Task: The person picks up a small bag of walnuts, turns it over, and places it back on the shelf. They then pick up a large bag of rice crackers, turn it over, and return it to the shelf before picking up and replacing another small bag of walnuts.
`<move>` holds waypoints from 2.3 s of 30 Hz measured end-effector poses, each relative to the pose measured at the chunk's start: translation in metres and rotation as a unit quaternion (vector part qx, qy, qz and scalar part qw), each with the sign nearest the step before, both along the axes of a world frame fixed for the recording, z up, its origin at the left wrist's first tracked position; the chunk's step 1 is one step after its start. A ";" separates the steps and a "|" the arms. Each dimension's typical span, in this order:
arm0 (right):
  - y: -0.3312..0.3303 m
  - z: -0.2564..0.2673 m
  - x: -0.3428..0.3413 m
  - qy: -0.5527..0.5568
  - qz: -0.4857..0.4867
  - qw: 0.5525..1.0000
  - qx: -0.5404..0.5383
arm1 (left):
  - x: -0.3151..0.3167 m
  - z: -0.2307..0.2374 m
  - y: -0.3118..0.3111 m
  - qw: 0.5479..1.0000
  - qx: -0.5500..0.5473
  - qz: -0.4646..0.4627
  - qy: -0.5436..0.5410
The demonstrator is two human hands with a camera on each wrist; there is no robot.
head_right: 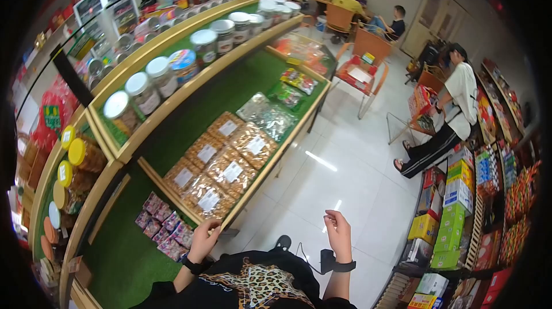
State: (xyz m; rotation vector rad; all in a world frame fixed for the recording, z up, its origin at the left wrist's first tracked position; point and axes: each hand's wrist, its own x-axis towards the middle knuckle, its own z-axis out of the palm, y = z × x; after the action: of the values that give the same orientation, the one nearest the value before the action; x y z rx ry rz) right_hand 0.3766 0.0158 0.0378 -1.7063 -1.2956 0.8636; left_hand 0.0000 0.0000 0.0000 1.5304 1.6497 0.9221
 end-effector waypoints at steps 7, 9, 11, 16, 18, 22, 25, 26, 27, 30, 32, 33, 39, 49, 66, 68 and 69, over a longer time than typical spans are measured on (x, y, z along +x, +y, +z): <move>-0.028 0.007 0.116 -0.026 -0.083 0.996 0.018 | 0.146 0.056 0.073 0.978 0.124 -0.169 0.007; -0.031 0.010 0.133 -0.028 -0.103 0.994 0.012 | 0.171 0.066 0.088 0.964 0.179 -0.191 0.039; -0.035 0.012 0.143 -0.026 -0.123 0.992 0.012 | 0.194 0.072 0.103 0.962 0.187 -0.194 0.033; -0.032 -0.002 0.150 0.014 -0.138 0.990 -0.004 | 0.235 0.082 0.129 0.959 0.166 -0.229 -0.001; -0.024 -0.008 0.151 0.026 -0.137 0.990 -0.022 | 0.248 0.080 0.145 0.955 0.169 -0.242 0.006; 0.006 -0.006 0.162 0.020 -0.129 0.991 -0.022 | 0.264 0.074 0.179 0.954 0.168 -0.247 -0.005; 0.040 0.004 0.175 0.000 -0.148 0.989 -0.019 | 0.275 0.074 0.214 0.955 0.173 -0.239 -0.016; 0.054 0.008 0.181 -0.001 -0.151 0.988 -0.013 | 0.278 0.075 0.229 0.957 0.172 -0.233 -0.021; 0.069 0.014 0.186 -0.011 -0.155 0.988 -0.003 | 0.280 0.076 0.244 0.955 0.175 -0.237 -0.022; 0.112 0.029 0.194 -0.024 -0.170 0.985 0.021 | 0.290 0.083 0.290 0.958 0.187 -0.214 -0.039; 0.145 0.038 0.203 -0.028 -0.178 0.983 0.042 | 0.296 0.088 0.320 0.956 0.199 -0.212 -0.041; 0.160 0.042 0.206 -0.040 -0.170 0.984 0.046 | 0.299 0.088 0.334 0.957 0.198 -0.207 -0.037; 0.226 0.043 0.211 -0.048 -0.160 0.984 0.066 | 0.322 0.086 0.396 0.956 0.167 -0.236 -0.058; 0.324 0.026 0.271 -0.053 -0.109 0.991 0.064 | 0.361 0.063 0.457 0.976 0.083 -0.189 -0.075; 0.446 0.038 0.473 -0.147 -0.039 0.988 0.038 | 0.555 0.081 0.569 0.975 0.119 -0.170 -0.076; 0.452 0.033 0.483 -0.161 -0.022 0.986 0.024 | 0.565 0.075 0.572 0.978 0.099 -0.175 -0.061; 0.456 0.027 0.485 -0.132 -0.021 0.991 0.020 | 0.570 0.072 0.576 0.978 0.088 -0.183 -0.049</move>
State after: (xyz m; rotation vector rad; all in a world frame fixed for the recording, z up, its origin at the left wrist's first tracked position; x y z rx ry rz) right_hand 0.8616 0.4717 0.0651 -1.8567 -1.4334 0.5966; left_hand 0.5702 0.5760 0.0724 1.8022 1.1870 0.9405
